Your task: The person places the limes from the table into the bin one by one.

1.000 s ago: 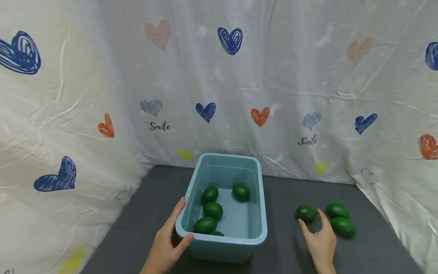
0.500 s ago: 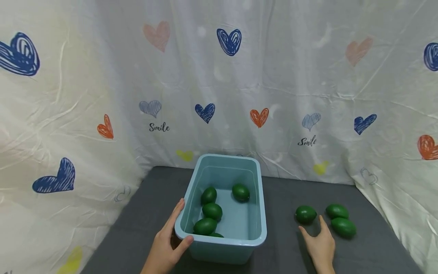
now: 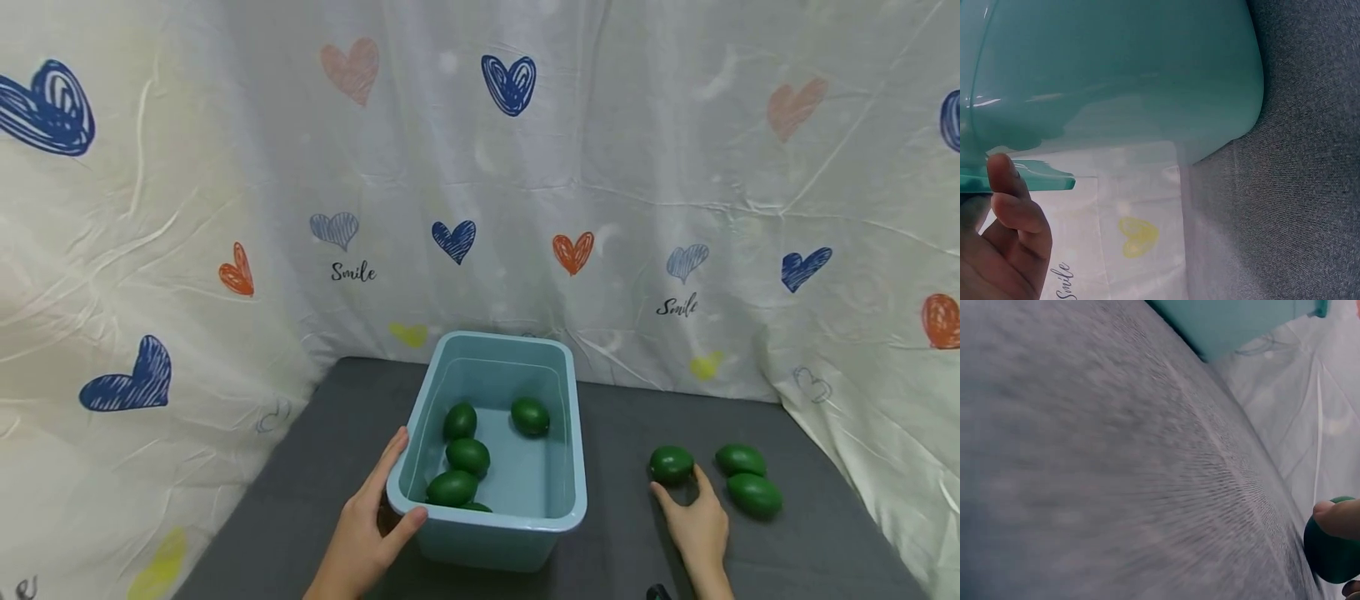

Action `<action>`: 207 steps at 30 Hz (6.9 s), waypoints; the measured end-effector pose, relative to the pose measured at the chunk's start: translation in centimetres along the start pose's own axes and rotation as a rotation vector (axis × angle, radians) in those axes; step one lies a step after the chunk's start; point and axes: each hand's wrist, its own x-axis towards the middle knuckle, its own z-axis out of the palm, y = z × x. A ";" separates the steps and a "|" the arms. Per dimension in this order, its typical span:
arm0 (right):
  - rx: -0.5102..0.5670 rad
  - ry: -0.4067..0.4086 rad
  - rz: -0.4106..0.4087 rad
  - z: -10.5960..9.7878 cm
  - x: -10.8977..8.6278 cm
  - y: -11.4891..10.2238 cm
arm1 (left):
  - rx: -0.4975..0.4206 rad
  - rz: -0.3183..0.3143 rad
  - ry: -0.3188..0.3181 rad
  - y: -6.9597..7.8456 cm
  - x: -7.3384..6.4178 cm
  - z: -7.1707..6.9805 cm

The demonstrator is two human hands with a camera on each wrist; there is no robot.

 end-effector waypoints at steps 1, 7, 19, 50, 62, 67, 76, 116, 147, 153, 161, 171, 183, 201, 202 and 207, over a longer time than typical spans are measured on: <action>0.002 0.005 -0.001 0.1 0.3 0.0 | -0.003 0.001 -0.004 0.0 0.0 0.0; 0.015 0.023 0.007 0.5 1.3 0.2 | -0.017 0.030 -0.016 -0.2 0.2 0.1; 0.050 0.067 -0.013 0.6 0.9 -0.2 | -0.034 0.019 -0.004 -0.1 0.0 -0.1; 0.033 0.121 0.041 -3.5 -5.1 -2.8 | -0.028 -0.001 0.013 -0.1 0.0 0.3; 0.058 0.203 0.084 -4.1 -7.1 -4.6 | -0.027 -0.014 0.013 0.0 0.0 0.4; 0.090 0.213 0.049 -4.0 -6.8 -5.6 | -0.044 -0.018 0.016 0.0 0.0 0.5; 0.138 0.181 0.027 -4.1 -6.4 -7.3 | -0.024 0.011 0.006 -0.1 -0.2 0.6; 0.380 0.232 -0.239 -2.5 -5.8 -12.6 | -0.041 0.014 0.006 -0.2 0.1 0.3; 0.451 0.039 -0.231 -1.0 -8.5 -16.3 | -0.017 0.032 0.014 -0.4 0.0 0.2; 0.460 -0.017 -0.237 -1.0 -8.3 -16.2 | -0.013 0.028 0.018 -0.3 0.0 0.1; 0.479 -0.043 -0.237 -1.2 -8.3 -16.3 | -0.022 0.043 0.016 -0.3 0.2 0.1; 0.479 -0.060 -0.252 -1.3 -7.6 -16.7 | -0.044 0.074 0.037 -0.3 0.9 -0.1; 0.479 -0.068 -0.302 -1.1 -8.5 -16.7 | -0.001 0.036 0.013 -0.6 0.1 -0.3; 0.340 0.018 -0.360 -2.6 -6.6 -14.7 | 0.039 0.085 0.059 -0.5 1.3 0.0; 0.330 0.028 -0.363 -2.8 -6.3 -14.4 | 0.037 0.084 0.059 -0.4 1.4 -0.1; 0.273 0.094 -0.392 -3.5 -4.8 -12.2 | 0.033 0.070 0.056 -0.4 1.6 -0.2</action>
